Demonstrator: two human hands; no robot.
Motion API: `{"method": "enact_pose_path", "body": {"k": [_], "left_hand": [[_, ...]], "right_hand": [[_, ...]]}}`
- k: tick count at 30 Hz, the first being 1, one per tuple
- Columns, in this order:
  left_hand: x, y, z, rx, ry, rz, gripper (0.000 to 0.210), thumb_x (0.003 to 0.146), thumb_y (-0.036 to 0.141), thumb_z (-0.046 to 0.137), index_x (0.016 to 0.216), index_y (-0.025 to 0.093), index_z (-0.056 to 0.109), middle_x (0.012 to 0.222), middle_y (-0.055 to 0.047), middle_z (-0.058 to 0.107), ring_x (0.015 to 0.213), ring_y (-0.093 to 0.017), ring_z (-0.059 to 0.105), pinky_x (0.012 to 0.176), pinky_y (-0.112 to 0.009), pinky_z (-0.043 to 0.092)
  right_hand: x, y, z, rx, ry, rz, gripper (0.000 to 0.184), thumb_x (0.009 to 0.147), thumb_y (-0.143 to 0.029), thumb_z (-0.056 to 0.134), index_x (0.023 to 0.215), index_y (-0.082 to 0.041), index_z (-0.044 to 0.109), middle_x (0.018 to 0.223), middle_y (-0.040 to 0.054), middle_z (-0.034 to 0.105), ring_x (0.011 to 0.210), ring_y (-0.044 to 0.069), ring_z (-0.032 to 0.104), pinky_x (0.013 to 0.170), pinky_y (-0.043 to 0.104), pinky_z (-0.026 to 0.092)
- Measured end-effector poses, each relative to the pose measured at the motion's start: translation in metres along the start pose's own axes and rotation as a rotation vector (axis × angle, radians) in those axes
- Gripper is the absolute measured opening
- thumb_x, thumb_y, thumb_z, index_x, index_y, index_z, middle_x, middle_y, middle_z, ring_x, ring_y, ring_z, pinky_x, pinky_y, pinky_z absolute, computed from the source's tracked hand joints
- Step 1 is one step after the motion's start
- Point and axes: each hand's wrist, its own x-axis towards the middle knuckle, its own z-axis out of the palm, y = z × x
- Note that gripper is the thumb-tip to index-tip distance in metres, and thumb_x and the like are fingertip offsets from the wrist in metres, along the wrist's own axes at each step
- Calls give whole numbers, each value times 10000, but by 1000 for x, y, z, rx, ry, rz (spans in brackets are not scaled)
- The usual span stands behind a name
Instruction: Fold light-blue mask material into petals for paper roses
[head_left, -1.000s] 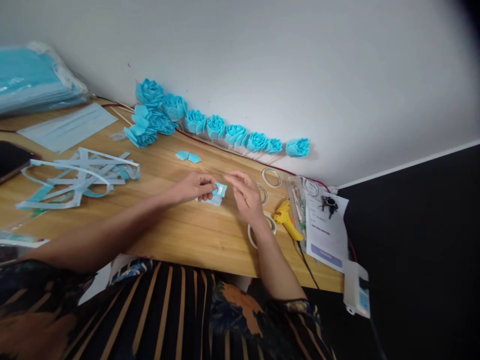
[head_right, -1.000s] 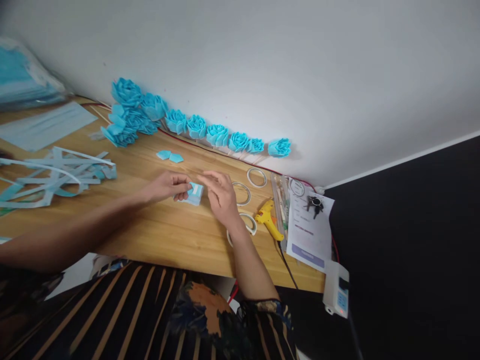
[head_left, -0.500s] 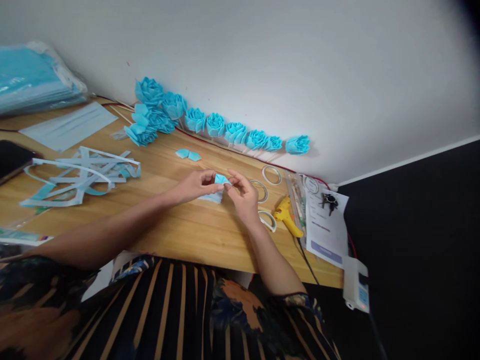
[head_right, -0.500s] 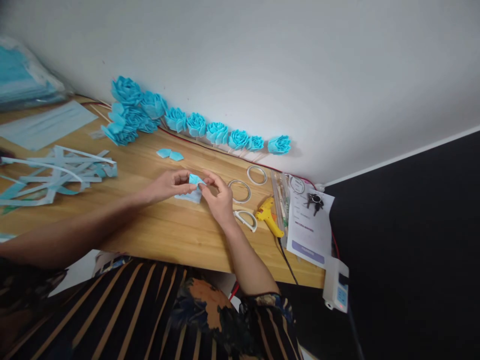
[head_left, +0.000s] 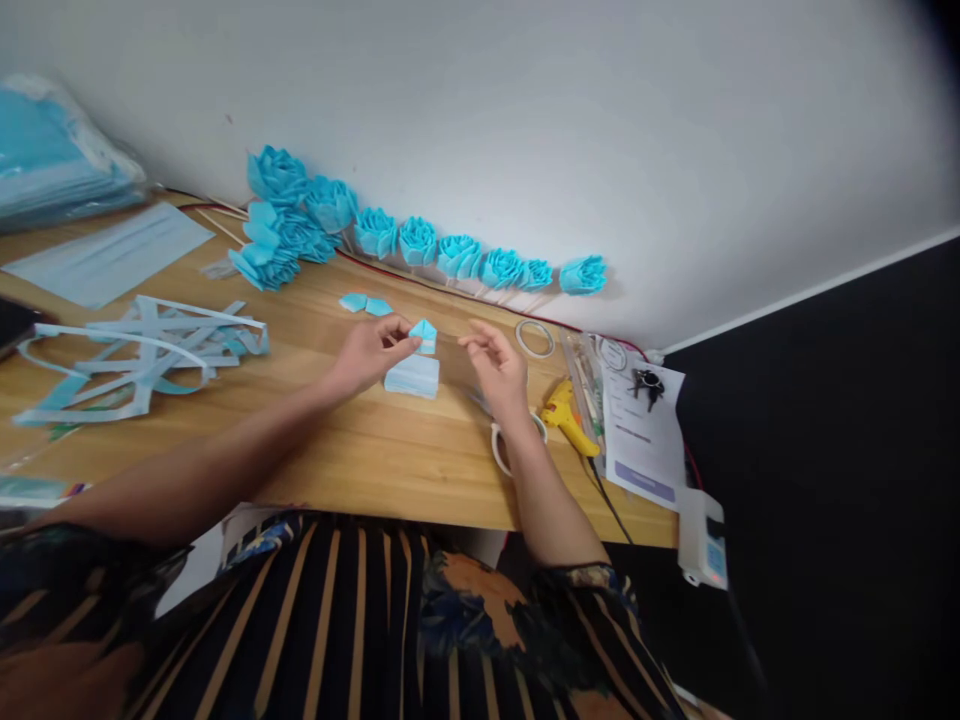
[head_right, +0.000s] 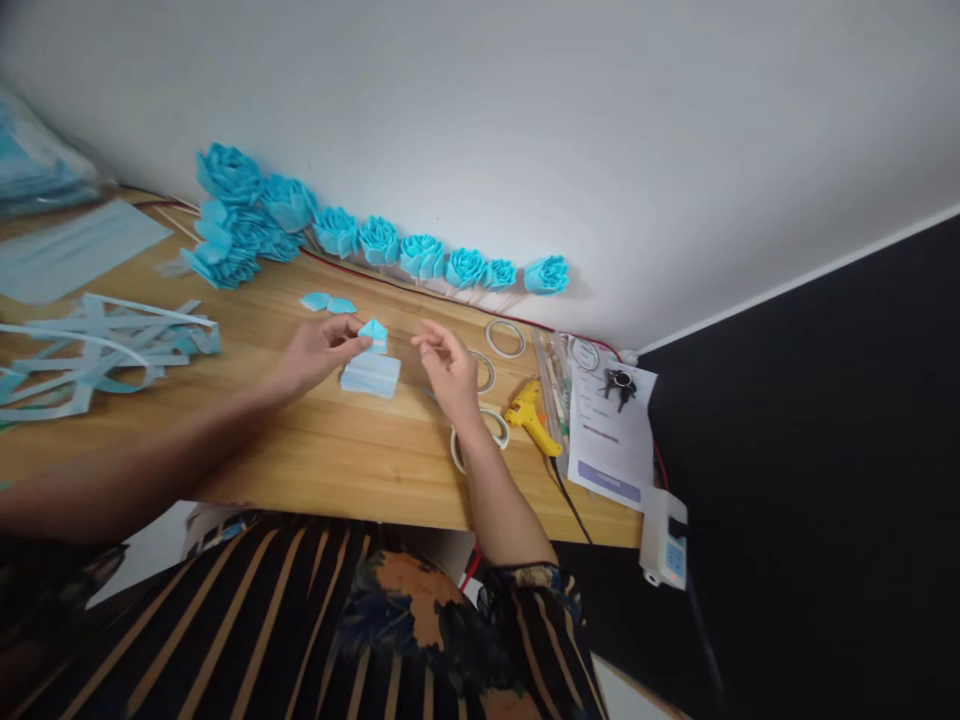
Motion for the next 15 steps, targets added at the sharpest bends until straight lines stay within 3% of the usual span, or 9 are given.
{"method": "enact_pose_path", "body": {"k": [2,4,10,15], "left_hand": [[1,1,-1,24,30,-1,215,754,366,640,750,159,582,638,28,540,543,-88,461,507,-213,344],[0,3,0,31,27,-4,192,757,341,633,725,161,572,628,32,535,534,-84,450,504,-212,336],[-4,11,3,23,4,-13,134,784,279,629,743,161,581,635,29,561,547,-87,468,539,-217,358],[-5,14,3,7,4,-29,134,798,240,625,708,163,560,609,39,546,522,-78,455,535,-213,361]], "right_hand": [[7,0,-14,-14,102,-27,328,874,-343,559,1167,-216,632,979,41,732,896,156,663,829,304,523],[11,-3,-26,-61,109,-65,315,887,-327,541,1162,-207,638,969,43,737,907,159,675,850,312,525],[-8,-13,-42,-590,-262,-84,272,886,-217,564,1124,-230,693,985,34,754,880,180,684,801,319,508],[-36,-2,-49,-812,-347,-105,265,914,-194,558,1143,-199,692,1037,82,731,979,227,648,873,374,497]]}}
